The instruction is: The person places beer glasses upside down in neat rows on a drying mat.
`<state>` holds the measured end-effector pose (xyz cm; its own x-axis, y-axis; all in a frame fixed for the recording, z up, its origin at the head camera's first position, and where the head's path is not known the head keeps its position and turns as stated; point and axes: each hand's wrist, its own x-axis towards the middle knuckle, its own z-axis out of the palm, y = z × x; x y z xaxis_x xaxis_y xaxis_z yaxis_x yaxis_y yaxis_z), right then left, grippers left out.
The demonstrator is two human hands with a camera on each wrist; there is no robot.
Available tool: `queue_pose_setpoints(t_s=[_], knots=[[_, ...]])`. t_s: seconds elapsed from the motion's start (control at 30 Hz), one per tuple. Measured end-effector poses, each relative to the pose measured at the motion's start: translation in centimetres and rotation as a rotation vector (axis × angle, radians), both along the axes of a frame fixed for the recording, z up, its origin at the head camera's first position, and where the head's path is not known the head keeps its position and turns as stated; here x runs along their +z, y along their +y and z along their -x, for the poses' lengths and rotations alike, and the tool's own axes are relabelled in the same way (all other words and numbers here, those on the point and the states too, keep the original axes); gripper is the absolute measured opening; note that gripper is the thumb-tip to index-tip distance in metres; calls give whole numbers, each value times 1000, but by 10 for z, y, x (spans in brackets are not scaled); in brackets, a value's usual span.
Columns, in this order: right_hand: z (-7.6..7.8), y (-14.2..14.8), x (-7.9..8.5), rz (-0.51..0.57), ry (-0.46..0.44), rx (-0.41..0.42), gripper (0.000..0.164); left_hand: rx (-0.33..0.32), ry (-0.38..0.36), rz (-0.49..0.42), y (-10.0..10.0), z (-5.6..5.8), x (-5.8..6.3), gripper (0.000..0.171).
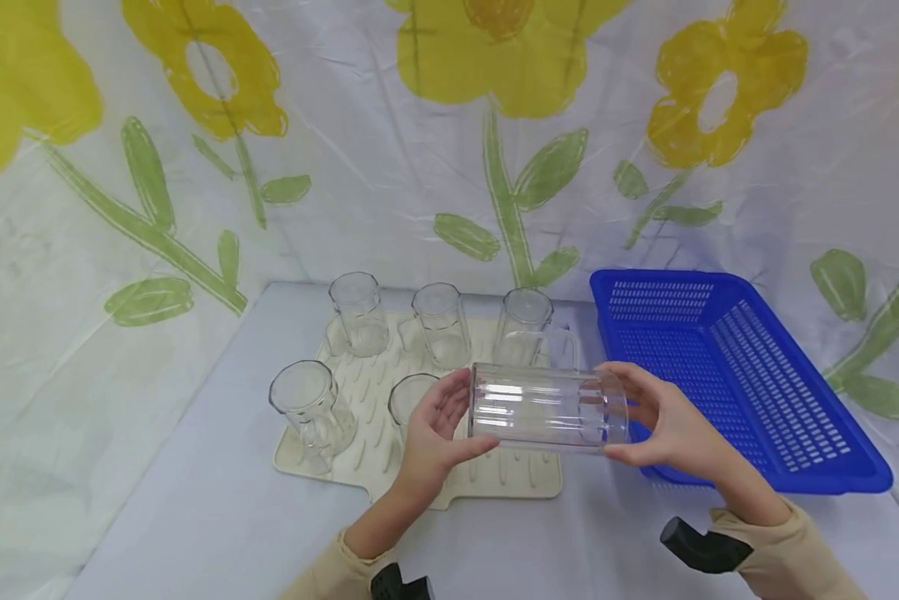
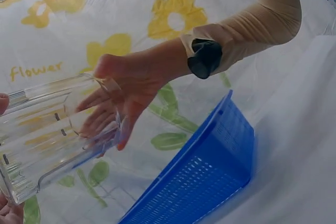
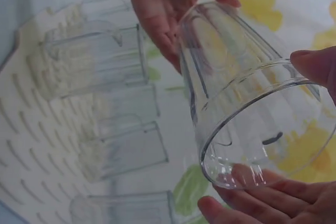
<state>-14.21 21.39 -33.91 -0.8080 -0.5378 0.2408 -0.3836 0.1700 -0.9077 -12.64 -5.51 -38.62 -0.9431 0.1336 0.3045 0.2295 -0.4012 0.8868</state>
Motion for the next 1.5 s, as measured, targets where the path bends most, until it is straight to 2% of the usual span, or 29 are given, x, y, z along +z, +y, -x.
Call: queue_pose_setpoints(t_s=[0.17,0.27,0.37,0.57,0.7,0.83,1.03,1.1,1.23,1.33,1.5], knots=[[-1,-1,-15,-14,-46,-14,71,19,-9,12,1,7,6,89],[-2,-4,-26,-7,-28,-32,72,29,1,17,4,11,12,88],[-3,-9,-39,71,-42,-22,71,49,16,32,8,15,18,83],[0,-20,-63,345,-146,97,67,83,-9,80,16,22,25,71],[2,-24,-73,391,-111,94,67,90,-20,77,21,24,27,67],[2,-28,-79,390,-95,65,69,99,-6,82,24,26,29,67],[1,-37,-87,302,-140,-31,76,92,23,106,24,28,32,69],[1,-40,-90,288,-143,-41,77,88,41,140,24,28,32,70],[2,-45,-99,266,-98,-30,67,82,76,238,25,29,33,68],[3,-49,-105,233,-65,-35,66,71,96,291,26,30,32,68],[1,-55,-110,149,-99,-127,69,39,163,387,28,29,29,71]])
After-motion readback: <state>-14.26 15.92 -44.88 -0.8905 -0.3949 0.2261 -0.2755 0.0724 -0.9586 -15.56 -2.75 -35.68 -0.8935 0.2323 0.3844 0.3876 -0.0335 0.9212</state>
